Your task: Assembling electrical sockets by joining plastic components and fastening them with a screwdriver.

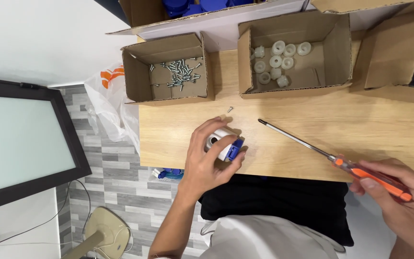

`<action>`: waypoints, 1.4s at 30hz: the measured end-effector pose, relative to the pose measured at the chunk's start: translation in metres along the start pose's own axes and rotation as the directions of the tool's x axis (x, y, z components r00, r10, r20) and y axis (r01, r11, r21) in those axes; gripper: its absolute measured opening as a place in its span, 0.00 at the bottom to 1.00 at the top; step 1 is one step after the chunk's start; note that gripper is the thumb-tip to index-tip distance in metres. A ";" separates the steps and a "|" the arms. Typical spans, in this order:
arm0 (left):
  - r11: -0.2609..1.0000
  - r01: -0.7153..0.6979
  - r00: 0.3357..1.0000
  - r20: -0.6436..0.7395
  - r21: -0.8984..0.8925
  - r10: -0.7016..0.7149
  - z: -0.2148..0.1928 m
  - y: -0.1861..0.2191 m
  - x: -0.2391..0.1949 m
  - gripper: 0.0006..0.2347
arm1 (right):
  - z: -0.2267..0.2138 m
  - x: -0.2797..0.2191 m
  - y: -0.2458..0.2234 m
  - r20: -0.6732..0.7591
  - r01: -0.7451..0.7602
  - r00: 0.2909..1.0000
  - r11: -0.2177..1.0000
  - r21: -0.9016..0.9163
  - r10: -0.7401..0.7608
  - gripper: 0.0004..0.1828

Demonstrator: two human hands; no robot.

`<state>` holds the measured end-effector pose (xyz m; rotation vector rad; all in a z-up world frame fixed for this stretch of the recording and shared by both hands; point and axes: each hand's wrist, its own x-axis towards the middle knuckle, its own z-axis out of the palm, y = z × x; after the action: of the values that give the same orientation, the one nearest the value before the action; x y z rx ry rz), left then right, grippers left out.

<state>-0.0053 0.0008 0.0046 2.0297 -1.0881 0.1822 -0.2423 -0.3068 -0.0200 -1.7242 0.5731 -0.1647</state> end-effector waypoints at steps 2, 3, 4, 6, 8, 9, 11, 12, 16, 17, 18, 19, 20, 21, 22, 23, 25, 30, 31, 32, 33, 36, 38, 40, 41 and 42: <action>1.000 0.012 1.000 -0.024 -0.028 -0.012 -0.001 0.001 -0.002 0.15 | 0.015 0.002 -0.008 -0.029 0.056 0.998 0.998 0.006 -0.056 0.19; 0.998 0.025 0.999 -0.045 -0.057 -0.027 -0.001 0.001 -0.004 0.17 | 0.023 0.003 -0.013 -0.057 0.110 0.992 0.994 0.011 -0.109 0.18; 0.998 0.025 0.998 -0.048 -0.056 -0.028 -0.001 0.001 -0.007 0.17 | 0.031 0.007 -0.021 -0.055 0.112 0.992 0.994 0.010 -0.111 0.18; 0.997 0.068 0.995 -0.066 -0.049 -0.071 -0.002 0.000 -0.013 0.18 | 0.046 0.016 -0.038 -0.004 0.247 0.969 0.965 -0.091 -0.249 0.17; 0.995 0.093 0.991 -0.096 -0.027 -0.096 -0.002 -0.001 -0.022 0.19 | 0.062 0.026 -0.044 0.009 0.301 0.953 0.944 -0.133 -0.302 0.16; 0.993 0.120 0.985 -0.124 -0.006 -0.119 -0.003 -0.001 -0.026 0.21 | 0.070 0.032 -0.046 0.022 0.351 0.936 0.920 -0.174 -0.352 0.16; 0.989 0.146 0.980 -0.137 -0.010 -0.146 -0.002 -0.003 -0.035 0.23 | 0.077 0.036 -0.050 0.034 0.350 0.936 0.915 -0.199 -0.351 0.16; 0.984 0.175 0.974 -0.146 -0.013 -0.175 -0.002 -0.005 -0.041 0.25 | 0.080 0.039 -0.052 0.044 0.346 0.937 0.912 -0.222 -0.345 0.16; 0.985 0.173 0.968 -0.182 -0.024 -0.174 0.002 -0.008 -0.051 0.32 | 0.068 0.030 -0.050 -0.003 0.222 0.975 0.968 -0.115 -0.224 0.15; 0.980 0.197 0.964 -0.184 0.002 -0.193 0.004 -0.008 -0.054 0.33 | 0.063 0.027 -0.048 -0.050 0.222 0.973 0.972 -0.082 -0.227 0.15; 0.976 0.218 0.960 -0.187 0.029 -0.209 0.005 -0.009 -0.056 0.33 | 0.059 0.025 -0.047 -0.098 0.227 0.968 0.973 -0.047 -0.230 0.16; 0.975 0.222 0.957 -0.198 0.026 -0.212 0.005 -0.008 -0.058 0.33 | 0.053 0.021 -0.040 -0.090 0.233 0.967 0.971 -0.054 -0.237 0.16; 0.976 0.216 0.957 -0.208 0.040 -0.204 0.006 -0.009 -0.058 0.33 | 0.047 0.021 -0.033 -0.083 0.317 0.945 0.948 -0.010 -0.316 0.18; 0.976 0.211 0.956 -0.218 0.054 -0.195 0.007 -0.010 -0.058 0.33 | 0.040 0.021 -0.027 -0.080 0.397 0.916 0.917 0.036 -0.393 0.20; 0.975 0.215 0.953 -0.231 0.054 -0.198 0.007 -0.012 -0.059 0.33 | 0.019 0.022 0.007 -0.069 0.404 0.913 0.914 0.032 -0.401 0.20; 0.974 0.216 0.955 -0.225 0.068 -0.196 0.008 -0.014 -0.059 0.32 | -0.002 0.024 0.040 -0.038 0.384 0.923 0.917 0.110 -0.382 0.22; 0.970 0.229 0.953 -0.221 0.077 -0.207 0.009 -0.014 -0.064 0.31 | -0.032 0.027 0.083 0.007 0.350 0.934 0.919 0.181 -0.357 0.24; 0.962 0.227 0.950 -0.252 0.150 -0.185 0.011 -0.017 -0.064 0.29 | 0.045 0.019 -0.105 0.083 0.277 0.954 0.744 -0.608 -0.287 0.06; 0.962 0.233 0.946 -0.265 0.146 -0.189 0.012 -0.019 -0.061 0.29 | 0.065 0.015 -0.113 0.092 0.286 0.952 0.736 -0.614 -0.293 0.06; 0.963 0.219 0.946 -0.278 0.159 -0.170 0.012 -0.018 -0.060 0.28 | 0.086 0.006 -0.121 0.062 0.372 0.902 0.697 -0.613 -0.427 0.11; 0.963 0.206 0.945 -0.290 0.172 -0.150 0.012 -0.018 -0.059 0.27 | 0.106 -0.003 -0.128 0.032 0.452 0.833 0.647 -0.614 -0.552 0.20; 0.964 0.196 0.949 -0.283 0.181 -0.140 0.011 -0.019 -0.059 0.26 | 0.096 0.024 -0.070 0.103 0.707 0.568 0.420 -0.569 -0.817 0.19; 0.968 0.180 0.949 -0.289 0.173 -0.125 0.011 -0.020 -0.059 0.26 | 0.099 0.023 -0.072 0.120 0.690 0.565 0.388 -0.611 -0.816 0.18; 0.972 0.168 0.950 -0.291 0.165 -0.115 0.010 -0.020 -0.059 0.26 | 0.101 0.020 -0.073 0.138 0.671 0.566 0.357 -0.650 -0.813 0.17; 0.973 0.160 0.951 -0.291 0.166 -0.107 0.009 -0.020 -0.059 0.26 | 0.103 0.018 -0.073 0.143 0.653 0.570 0.341 -0.676 -0.809 0.17; 0.974 0.153 0.951 -0.293 0.167 -0.099 0.009 -0.020 -0.058 0.25 | 0.104 0.017 -0.073 0.148 0.636 0.573 0.324 -0.700 -0.806 0.18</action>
<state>-0.0282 0.0374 -0.0396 2.1523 -0.7832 0.5100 -0.1644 -0.2139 0.0213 -2.6705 -0.1085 -0.9304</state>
